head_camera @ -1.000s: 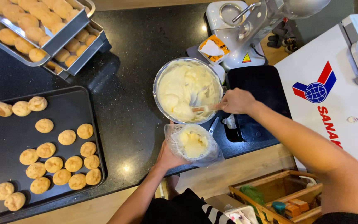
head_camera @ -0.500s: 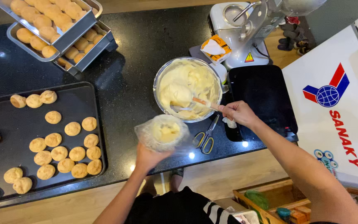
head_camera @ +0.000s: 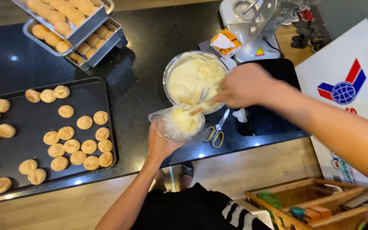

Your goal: The person fills small round pastries with cream using a piping bag. They pick up each pastry from a tray, pipe cream into the center, and place the filled pastry onto a metal tray. The process is repeated for multiple pastries.

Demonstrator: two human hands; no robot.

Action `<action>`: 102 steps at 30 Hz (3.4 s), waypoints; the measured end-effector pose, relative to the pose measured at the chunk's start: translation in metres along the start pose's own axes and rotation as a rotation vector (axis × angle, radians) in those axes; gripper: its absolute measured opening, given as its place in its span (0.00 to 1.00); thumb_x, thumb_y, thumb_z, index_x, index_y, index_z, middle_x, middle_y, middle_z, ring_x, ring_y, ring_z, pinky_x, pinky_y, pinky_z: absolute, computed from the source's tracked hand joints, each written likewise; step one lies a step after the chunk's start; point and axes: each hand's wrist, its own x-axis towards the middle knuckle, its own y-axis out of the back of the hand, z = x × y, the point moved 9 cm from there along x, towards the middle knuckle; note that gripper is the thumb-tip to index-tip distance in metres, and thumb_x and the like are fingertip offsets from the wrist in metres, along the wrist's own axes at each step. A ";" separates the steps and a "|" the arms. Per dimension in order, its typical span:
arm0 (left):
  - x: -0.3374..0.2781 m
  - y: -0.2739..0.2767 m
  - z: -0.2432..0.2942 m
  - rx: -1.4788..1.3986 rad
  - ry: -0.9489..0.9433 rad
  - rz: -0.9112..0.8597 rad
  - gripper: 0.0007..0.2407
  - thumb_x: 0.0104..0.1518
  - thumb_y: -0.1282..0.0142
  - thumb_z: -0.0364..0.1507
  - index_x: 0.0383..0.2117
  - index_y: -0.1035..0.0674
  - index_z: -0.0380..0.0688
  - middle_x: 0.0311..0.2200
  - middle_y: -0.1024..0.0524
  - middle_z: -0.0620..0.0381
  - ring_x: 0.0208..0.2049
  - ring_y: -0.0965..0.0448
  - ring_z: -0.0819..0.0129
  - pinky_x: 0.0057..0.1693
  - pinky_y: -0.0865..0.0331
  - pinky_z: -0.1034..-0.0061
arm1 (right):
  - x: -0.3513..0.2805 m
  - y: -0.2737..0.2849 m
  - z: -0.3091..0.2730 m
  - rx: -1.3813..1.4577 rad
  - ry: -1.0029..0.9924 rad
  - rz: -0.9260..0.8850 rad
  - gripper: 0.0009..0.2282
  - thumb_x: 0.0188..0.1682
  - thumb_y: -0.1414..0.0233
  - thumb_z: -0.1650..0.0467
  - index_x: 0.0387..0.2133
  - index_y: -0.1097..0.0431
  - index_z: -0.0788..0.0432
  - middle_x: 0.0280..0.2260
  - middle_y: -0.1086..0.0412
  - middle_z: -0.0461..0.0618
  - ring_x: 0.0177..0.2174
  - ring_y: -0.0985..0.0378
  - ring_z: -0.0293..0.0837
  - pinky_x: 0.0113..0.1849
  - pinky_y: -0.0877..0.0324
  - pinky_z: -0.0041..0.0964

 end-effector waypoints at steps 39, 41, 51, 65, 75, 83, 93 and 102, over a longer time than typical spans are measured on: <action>-0.012 -0.103 -0.048 -0.634 0.195 -0.343 0.58 0.24 0.19 0.35 0.68 0.46 0.35 0.56 0.25 0.51 0.57 0.24 0.64 0.65 0.33 0.69 | -0.005 -0.256 0.034 1.260 -0.748 -0.060 0.24 0.45 0.42 0.53 0.18 0.23 0.65 0.14 0.33 0.45 0.14 0.35 0.35 0.19 0.42 0.33; -0.006 -0.093 -0.044 -0.601 0.168 -0.337 0.56 0.25 0.19 0.34 0.67 0.44 0.35 0.58 0.26 0.50 0.58 0.25 0.63 0.65 0.35 0.69 | -0.004 -0.266 0.032 1.364 -0.694 0.018 0.24 0.48 0.44 0.53 0.17 0.24 0.64 0.12 0.37 0.43 0.14 0.40 0.34 0.18 0.48 0.32; -0.007 -0.033 -0.071 -0.420 0.256 -0.160 0.40 0.29 0.21 0.33 0.56 0.27 0.36 0.52 0.19 0.49 0.52 0.18 0.63 0.60 0.25 0.68 | -0.032 -0.256 0.096 1.437 -0.493 0.267 0.17 0.50 0.44 0.60 0.17 0.23 0.59 0.14 0.36 0.37 0.16 0.40 0.29 0.19 0.46 0.28; 0.000 -0.026 -0.019 -0.168 0.129 -0.116 0.34 0.28 0.21 0.30 0.49 0.21 0.35 0.47 0.19 0.45 0.48 0.19 0.54 0.55 0.26 0.66 | -0.027 0.014 -0.041 -0.131 0.109 0.167 0.11 0.40 0.42 0.59 0.23 0.24 0.53 0.23 0.25 0.50 0.25 0.20 0.51 0.25 0.27 0.47; -0.040 -0.050 -0.092 -0.421 0.524 -0.147 0.33 0.31 0.20 0.29 0.49 0.23 0.34 0.47 0.18 0.50 0.46 0.17 0.66 0.56 0.24 0.69 | -0.091 0.091 0.013 -0.350 0.380 0.463 0.15 0.49 0.44 0.57 0.18 0.27 0.51 0.17 0.34 0.43 0.20 0.27 0.44 0.21 0.32 0.41; -0.011 -0.082 -0.090 -0.642 0.214 -0.260 0.49 0.27 0.18 0.29 0.62 0.37 0.37 0.54 0.23 0.51 0.54 0.22 0.63 0.61 0.29 0.67 | 0.074 -0.054 0.129 -0.216 -0.281 0.179 0.17 0.48 0.46 0.54 0.22 0.22 0.53 0.23 0.24 0.54 0.25 0.20 0.55 0.29 0.25 0.49; -0.005 -0.105 -0.063 -0.692 0.284 -0.402 0.64 0.24 0.19 0.30 0.72 0.58 0.39 0.53 0.21 0.53 0.52 0.19 0.65 0.60 0.27 0.71 | 0.042 -0.136 0.090 0.119 -0.412 -0.122 0.19 0.51 0.50 0.54 0.25 0.20 0.54 0.28 0.23 0.59 0.32 0.17 0.57 0.39 0.22 0.51; -0.010 -0.104 -0.059 -0.706 0.219 -0.347 0.53 0.26 0.18 0.31 0.67 0.41 0.36 0.54 0.22 0.51 0.54 0.21 0.65 0.62 0.28 0.69 | 0.010 -0.199 0.056 0.785 -0.641 -0.190 0.24 0.44 0.44 0.48 0.23 0.18 0.58 0.23 0.22 0.52 0.28 0.18 0.49 0.35 0.25 0.41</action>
